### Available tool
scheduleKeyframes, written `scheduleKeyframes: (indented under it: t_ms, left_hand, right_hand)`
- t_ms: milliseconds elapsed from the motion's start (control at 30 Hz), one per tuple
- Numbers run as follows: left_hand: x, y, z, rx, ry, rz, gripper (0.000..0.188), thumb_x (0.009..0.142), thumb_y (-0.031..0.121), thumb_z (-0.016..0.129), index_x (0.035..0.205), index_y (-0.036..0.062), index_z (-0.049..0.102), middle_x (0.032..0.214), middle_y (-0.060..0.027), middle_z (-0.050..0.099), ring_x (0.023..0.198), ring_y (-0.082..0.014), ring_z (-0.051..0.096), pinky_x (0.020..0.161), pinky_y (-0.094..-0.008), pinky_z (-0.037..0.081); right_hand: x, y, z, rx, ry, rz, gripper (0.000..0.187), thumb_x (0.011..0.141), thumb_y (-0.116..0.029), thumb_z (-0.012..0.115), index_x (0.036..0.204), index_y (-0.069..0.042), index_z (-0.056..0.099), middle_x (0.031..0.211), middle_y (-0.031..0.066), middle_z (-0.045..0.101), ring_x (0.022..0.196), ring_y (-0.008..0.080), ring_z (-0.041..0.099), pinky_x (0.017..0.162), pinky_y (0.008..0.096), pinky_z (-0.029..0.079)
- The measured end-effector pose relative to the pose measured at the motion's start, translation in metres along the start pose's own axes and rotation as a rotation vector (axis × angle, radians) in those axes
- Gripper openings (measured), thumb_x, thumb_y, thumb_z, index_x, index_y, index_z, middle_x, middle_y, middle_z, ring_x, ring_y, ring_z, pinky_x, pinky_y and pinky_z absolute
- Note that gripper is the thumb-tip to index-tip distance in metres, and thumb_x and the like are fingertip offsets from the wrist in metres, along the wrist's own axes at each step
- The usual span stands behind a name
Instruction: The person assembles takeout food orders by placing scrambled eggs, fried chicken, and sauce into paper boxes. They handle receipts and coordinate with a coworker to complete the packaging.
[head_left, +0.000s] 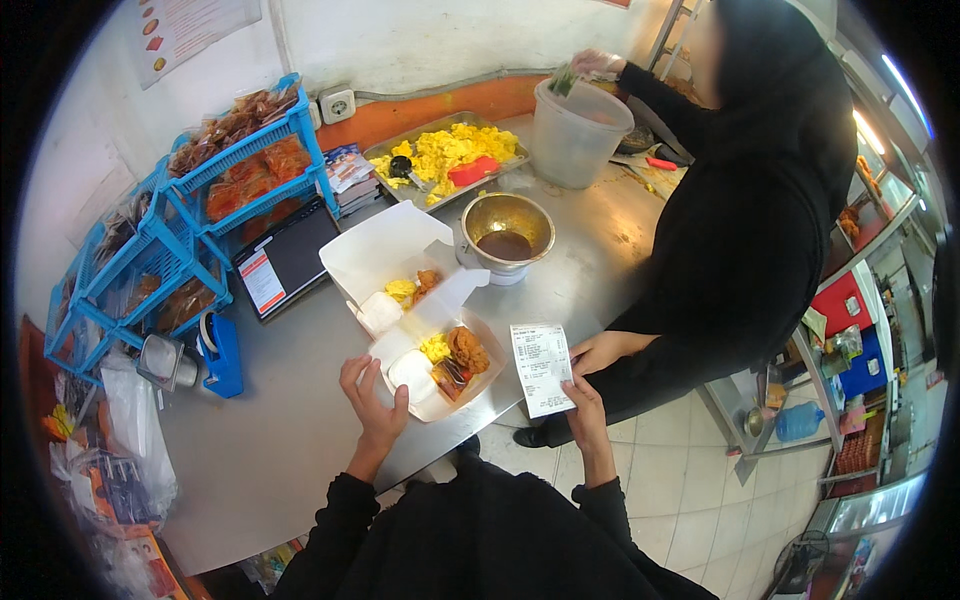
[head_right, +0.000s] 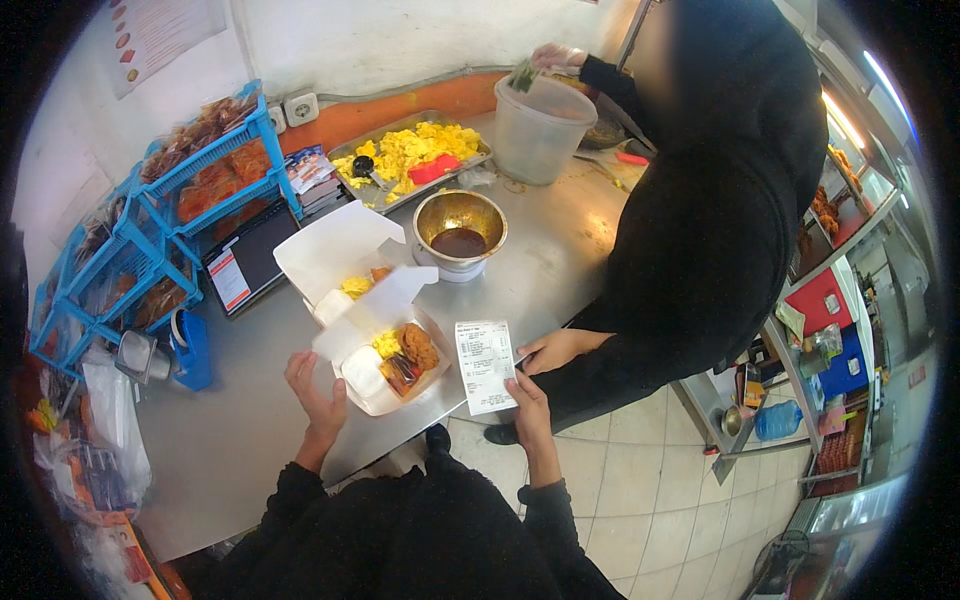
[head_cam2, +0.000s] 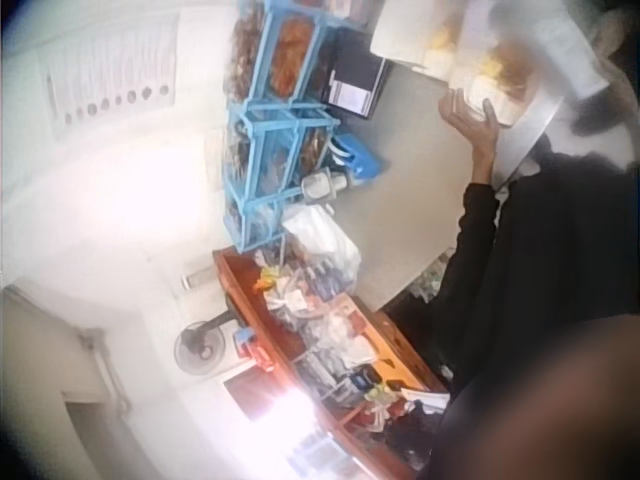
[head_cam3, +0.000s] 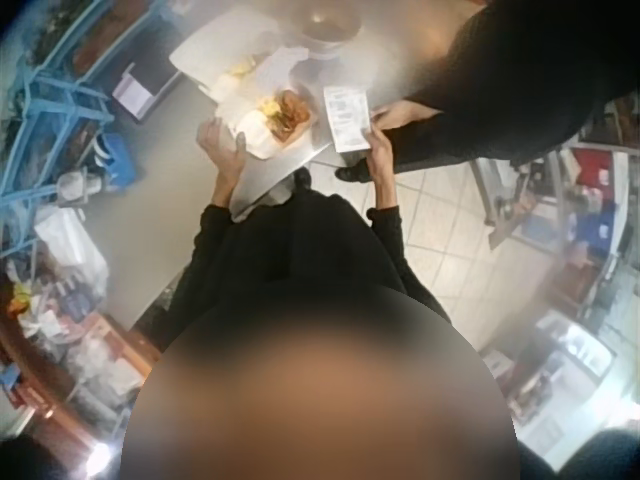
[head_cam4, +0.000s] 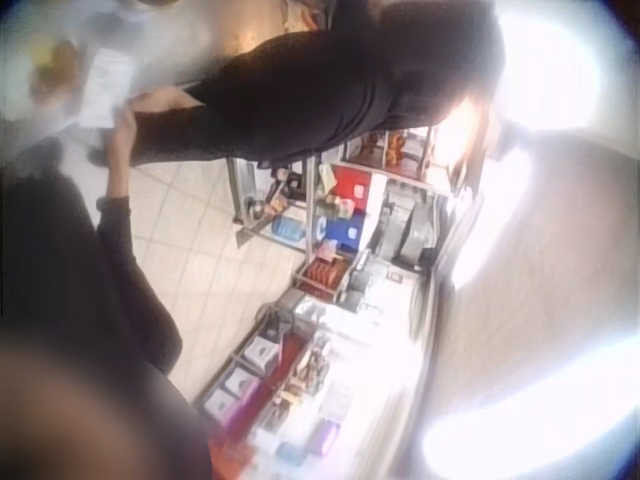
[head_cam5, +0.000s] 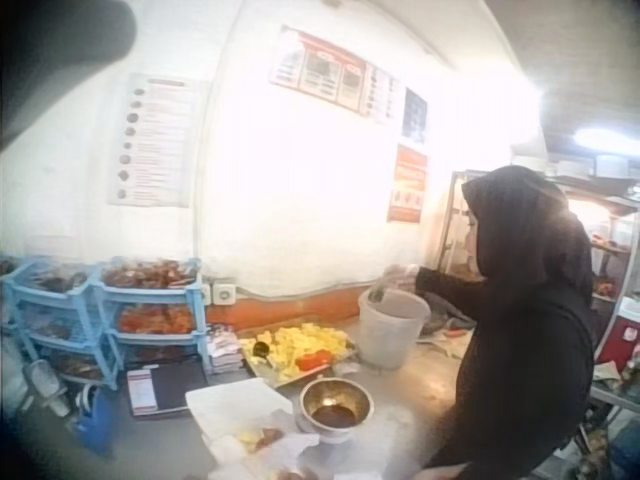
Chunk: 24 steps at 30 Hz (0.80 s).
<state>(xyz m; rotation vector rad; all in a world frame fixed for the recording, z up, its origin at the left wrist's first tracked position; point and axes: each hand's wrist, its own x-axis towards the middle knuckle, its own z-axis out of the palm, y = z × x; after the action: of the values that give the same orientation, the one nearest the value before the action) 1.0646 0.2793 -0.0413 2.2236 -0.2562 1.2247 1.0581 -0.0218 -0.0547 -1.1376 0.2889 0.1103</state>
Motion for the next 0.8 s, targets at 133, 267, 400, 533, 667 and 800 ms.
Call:
scheduleKeyframes:
  t_ms: [133,267,400,533,667,800]
  left_hand:
    - [0.01,0.025,-0.009,-0.328,-0.271,-0.115,0.049,0.079,0.019,0.056,0.12,0.0022,0.036,0.11,-0.0173,0.044,0.101,-0.0279,0.045,0.087,-0.0383,0.036]
    - [0.021,0.06,0.007,-1.079,-0.664,-0.595,0.053,0.084,0.012,0.05,0.129,0.0025,0.025,0.112,-0.0164,0.045,0.102,-0.0201,0.046,0.085,-0.0314,0.038]
    - [0.04,0.073,0.013,-1.372,-0.504,-0.703,0.058,0.086,0.01,0.047,0.134,0.0035,0.015,0.113,-0.0123,0.046,0.102,-0.0161,0.046,0.086,-0.028,0.038]
    - [0.062,0.064,0.002,-1.208,-0.396,-0.766,0.054,0.085,0.007,0.049,0.132,0.0042,0.023,0.113,-0.0106,0.046,0.1,-0.0135,0.047,0.087,-0.0265,0.038]
    - [0.078,0.056,-0.013,-1.097,-0.3,-0.842,0.053,0.083,0.004,0.053,0.13,0.005,0.028,0.108,-0.0097,0.05,0.091,-0.012,0.053,0.076,-0.0232,0.045]
    - [0.089,0.051,-0.023,-1.083,-0.045,-0.887,0.06,0.078,-0.002,0.053,0.131,0.0081,0.024,0.104,-0.0128,0.05,0.091,-0.0163,0.054,0.076,-0.0269,0.048]
  right_hand:
    - [-0.026,-0.017,0.019,0.082,-0.132,-0.049,0.032,0.086,-0.01,0.05,0.114,0.005,0.049,0.103,0.0098,0.058,0.092,0.0137,0.055,0.082,0.0256,0.042]
    - [-0.041,-0.028,0.039,0.06,-0.177,-0.013,0.032,0.086,-0.011,0.05,0.114,0.004,0.049,0.102,0.0096,0.059,0.089,0.0135,0.056,0.08,0.0258,0.043]
    - [-0.053,-0.022,0.057,-0.018,-0.28,0.039,0.033,0.085,-0.012,0.051,0.115,0.004,0.049,0.1,0.0089,0.059,0.087,0.0126,0.056,0.078,0.0253,0.043]
    - [-0.064,-0.016,0.068,-0.09,-0.378,0.113,0.032,0.086,-0.012,0.051,0.114,0.004,0.05,0.099,0.0078,0.06,0.086,0.011,0.055,0.078,0.0245,0.043]
    - [-0.075,-0.013,0.078,-0.178,-0.449,0.152,0.033,0.085,-0.014,0.052,0.113,0.004,0.05,0.099,0.0084,0.06,0.086,0.0115,0.056,0.078,0.0247,0.043]
    - [-0.081,-0.013,0.086,-0.216,-0.516,0.168,0.032,0.086,-0.014,0.052,0.113,0.004,0.051,0.099,0.0075,0.06,0.086,0.01,0.054,0.078,0.0238,0.042]
